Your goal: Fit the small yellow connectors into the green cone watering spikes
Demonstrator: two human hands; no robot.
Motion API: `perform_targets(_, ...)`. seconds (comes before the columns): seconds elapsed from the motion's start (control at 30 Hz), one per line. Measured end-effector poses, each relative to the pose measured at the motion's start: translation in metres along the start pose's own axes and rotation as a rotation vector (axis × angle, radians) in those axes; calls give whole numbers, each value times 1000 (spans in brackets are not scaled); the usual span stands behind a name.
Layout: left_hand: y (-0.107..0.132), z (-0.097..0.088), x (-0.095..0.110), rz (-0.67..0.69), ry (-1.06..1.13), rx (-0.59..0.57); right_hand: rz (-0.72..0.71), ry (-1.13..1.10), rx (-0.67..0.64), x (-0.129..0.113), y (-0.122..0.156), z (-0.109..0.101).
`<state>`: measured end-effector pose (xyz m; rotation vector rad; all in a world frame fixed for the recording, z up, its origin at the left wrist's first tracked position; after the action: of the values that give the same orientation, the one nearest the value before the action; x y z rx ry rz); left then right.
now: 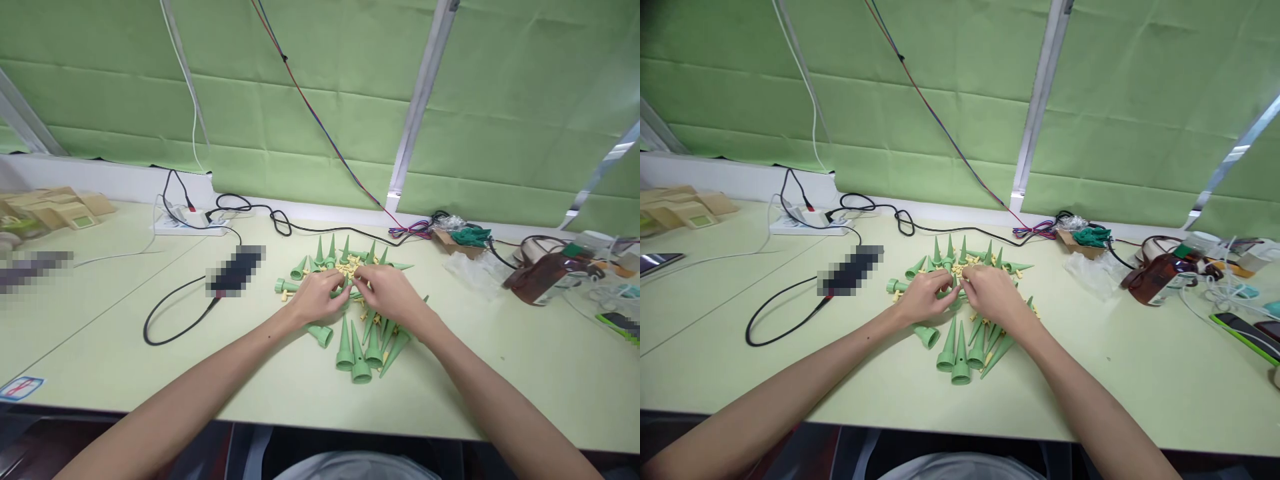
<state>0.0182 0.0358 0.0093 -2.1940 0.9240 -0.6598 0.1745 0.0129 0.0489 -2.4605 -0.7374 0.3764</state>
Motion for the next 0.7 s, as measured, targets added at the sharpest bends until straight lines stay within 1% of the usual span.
perform_targets(0.07, 0, -1, 0, -5, 0, 4, -13, 104, -91, -1, 4, 16)
perform_targets(0.17, 0, -1, 1, -18, -2, 4, -41, 125, -151, 5, 12, 29)
perform_targets(0.27, 0, -2, 2, -30, 6, 5, -59, 84, -134, 12, 19, 33)
perform_targets(0.37, -1, -2, 2, -40, 26, -3, -47, 34, -107, 17, 21, 36)
perform_targets(0.57, -2, -1, 1, -58, 83, -49, 2, -1, -112, 20, 20, 44)
perform_targets(0.7, -2, -2, 1, -42, 105, -78, 25, -9, -117, 21, 20, 47)
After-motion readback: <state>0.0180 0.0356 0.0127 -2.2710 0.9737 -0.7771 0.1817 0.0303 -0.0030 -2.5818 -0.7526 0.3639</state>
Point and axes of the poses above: each hand's wrist, its own y-axis away from the middle knuckle, its own z-axis out of the palm, x = y × z, the point moved 3 cm from there along -y, towards the middle knuckle, and after that the axes turned 10 degrees about x, right-handed, at the moved point
